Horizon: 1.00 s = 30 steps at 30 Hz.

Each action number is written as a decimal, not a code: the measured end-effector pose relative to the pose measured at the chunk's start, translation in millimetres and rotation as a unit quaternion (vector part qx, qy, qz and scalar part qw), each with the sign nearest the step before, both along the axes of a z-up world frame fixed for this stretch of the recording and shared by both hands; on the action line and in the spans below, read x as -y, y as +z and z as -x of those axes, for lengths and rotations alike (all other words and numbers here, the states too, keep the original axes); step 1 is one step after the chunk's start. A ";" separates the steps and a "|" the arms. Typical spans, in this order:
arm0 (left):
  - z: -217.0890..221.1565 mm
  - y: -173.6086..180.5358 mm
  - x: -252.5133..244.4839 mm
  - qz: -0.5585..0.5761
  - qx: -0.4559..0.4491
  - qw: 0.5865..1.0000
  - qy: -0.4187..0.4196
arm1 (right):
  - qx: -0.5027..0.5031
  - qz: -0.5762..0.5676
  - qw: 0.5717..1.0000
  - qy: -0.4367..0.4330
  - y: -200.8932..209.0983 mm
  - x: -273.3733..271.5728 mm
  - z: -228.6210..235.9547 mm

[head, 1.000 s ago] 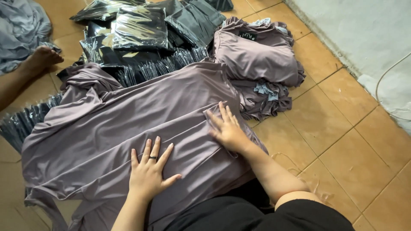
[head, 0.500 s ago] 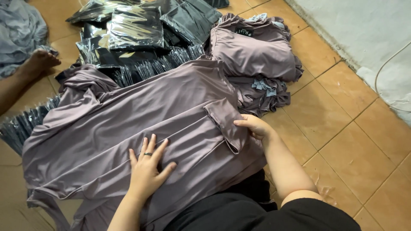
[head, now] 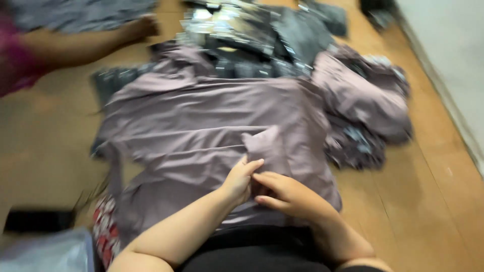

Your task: The person folds a mauve long-sleeved shirt using a cardboard insert to maintain shape. They smooth the fabric, fold the sleeves and body, and place the folded shirt aside. The process is repeated with additional shirts.

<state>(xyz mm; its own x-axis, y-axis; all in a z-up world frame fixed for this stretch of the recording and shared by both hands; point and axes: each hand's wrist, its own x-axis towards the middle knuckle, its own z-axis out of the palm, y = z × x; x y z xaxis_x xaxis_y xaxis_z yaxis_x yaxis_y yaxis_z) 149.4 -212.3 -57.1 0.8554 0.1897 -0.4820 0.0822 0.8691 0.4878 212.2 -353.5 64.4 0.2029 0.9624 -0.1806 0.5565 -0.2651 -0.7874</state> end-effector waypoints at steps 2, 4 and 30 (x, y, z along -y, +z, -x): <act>25.8 35.6 -27.5 -0.024 0.046 0.998 0.034 | -0.087 -0.105 0.989 0.052 23.5 -1.7 0.9; 60.9 35.1 -72.9 -0.045 0.034 0.996 0.064 | -0.151 -0.092 0.982 0.073 10.9 3.2 -10.9; 230.0 -20.2 -233.7 -0.333 -0.102 0.922 0.169 | -0.449 0.036 0.839 -0.304 -113.4 -117.3 6.8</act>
<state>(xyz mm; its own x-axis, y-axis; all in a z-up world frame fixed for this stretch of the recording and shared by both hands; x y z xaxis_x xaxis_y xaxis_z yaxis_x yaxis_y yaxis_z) -80.6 21.4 -77.3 0.5976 0.7409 -0.3066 0.0101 0.3754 0.9268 205.4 -236.2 -49.0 0.4042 0.7100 -0.5767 -0.5093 -0.3491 -0.7866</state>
